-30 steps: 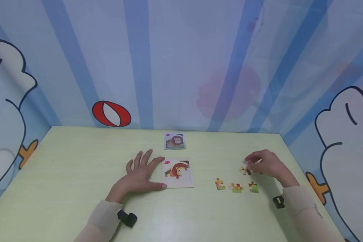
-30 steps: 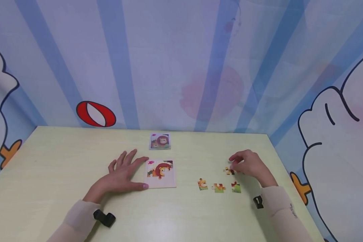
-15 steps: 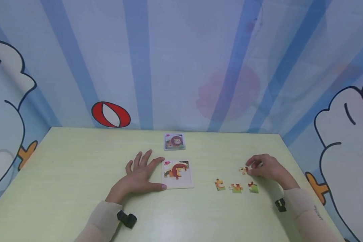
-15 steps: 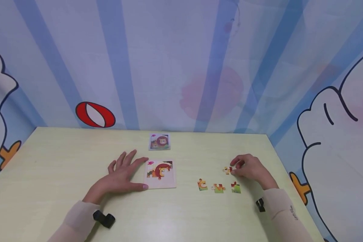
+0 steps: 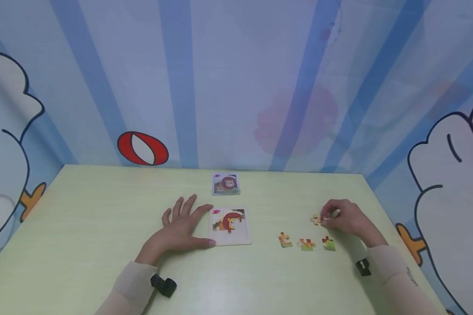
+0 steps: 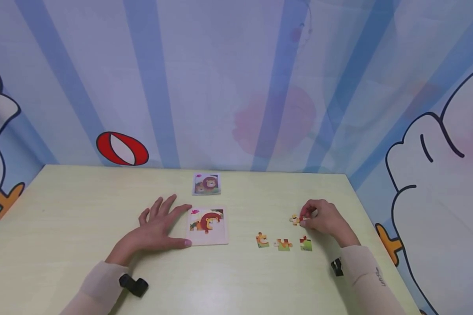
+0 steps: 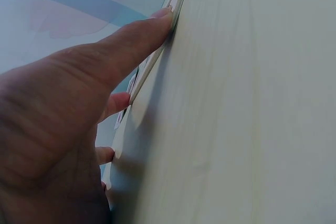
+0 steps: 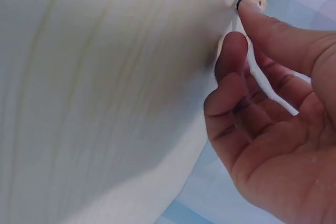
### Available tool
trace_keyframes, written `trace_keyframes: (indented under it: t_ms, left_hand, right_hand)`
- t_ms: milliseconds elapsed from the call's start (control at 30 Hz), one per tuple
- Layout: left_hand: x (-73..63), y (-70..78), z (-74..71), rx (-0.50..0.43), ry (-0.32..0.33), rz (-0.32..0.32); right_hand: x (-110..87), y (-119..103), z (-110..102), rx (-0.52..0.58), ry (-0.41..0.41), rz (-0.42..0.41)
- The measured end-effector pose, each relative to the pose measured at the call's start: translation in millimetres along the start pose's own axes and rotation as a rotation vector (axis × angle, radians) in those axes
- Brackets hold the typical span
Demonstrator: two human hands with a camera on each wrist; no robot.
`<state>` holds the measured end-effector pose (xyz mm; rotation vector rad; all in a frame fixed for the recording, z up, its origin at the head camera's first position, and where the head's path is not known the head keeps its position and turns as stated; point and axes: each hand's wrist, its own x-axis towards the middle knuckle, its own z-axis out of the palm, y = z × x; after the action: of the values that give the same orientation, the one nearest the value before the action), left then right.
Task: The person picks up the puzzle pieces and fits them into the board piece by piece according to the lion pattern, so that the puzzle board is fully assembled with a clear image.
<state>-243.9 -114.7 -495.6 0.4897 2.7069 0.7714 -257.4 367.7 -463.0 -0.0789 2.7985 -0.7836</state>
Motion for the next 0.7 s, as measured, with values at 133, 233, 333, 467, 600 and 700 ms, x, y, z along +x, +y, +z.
trace_keyframes:
  t_ms: [133,233,333,467,600,700]
  left_hand:
    - [-0.4,0.9,-0.2,0.002,0.005,0.0]
    - [-0.1,0.5,0.8,-0.005,0.007,0.003]
    - [0.4,-0.2,2.0,-0.012,0.009,0.007]
    - [0.4,-0.1,2.0,-0.007,0.012,0.01]
    - [0.0,-0.1,1.1,0.011,0.012,0.006]
    - [0.0,-0.4,1.2,0.016,0.013,0.006]
  right_hand:
    - [1.1,1,-1,-0.005,0.019,-0.027]
    - [2.6,1,-2,-0.004,0.033,-0.046]
    - [2.8,-2,-4,0.026,0.047,-0.06]
    - [2.1,-8,-6,0.093,0.076,-0.09]
    - [1.6,-17,-6,0.131,0.122,-0.111]
    - [0.9,-23,-6,0.141,0.152,-0.124]
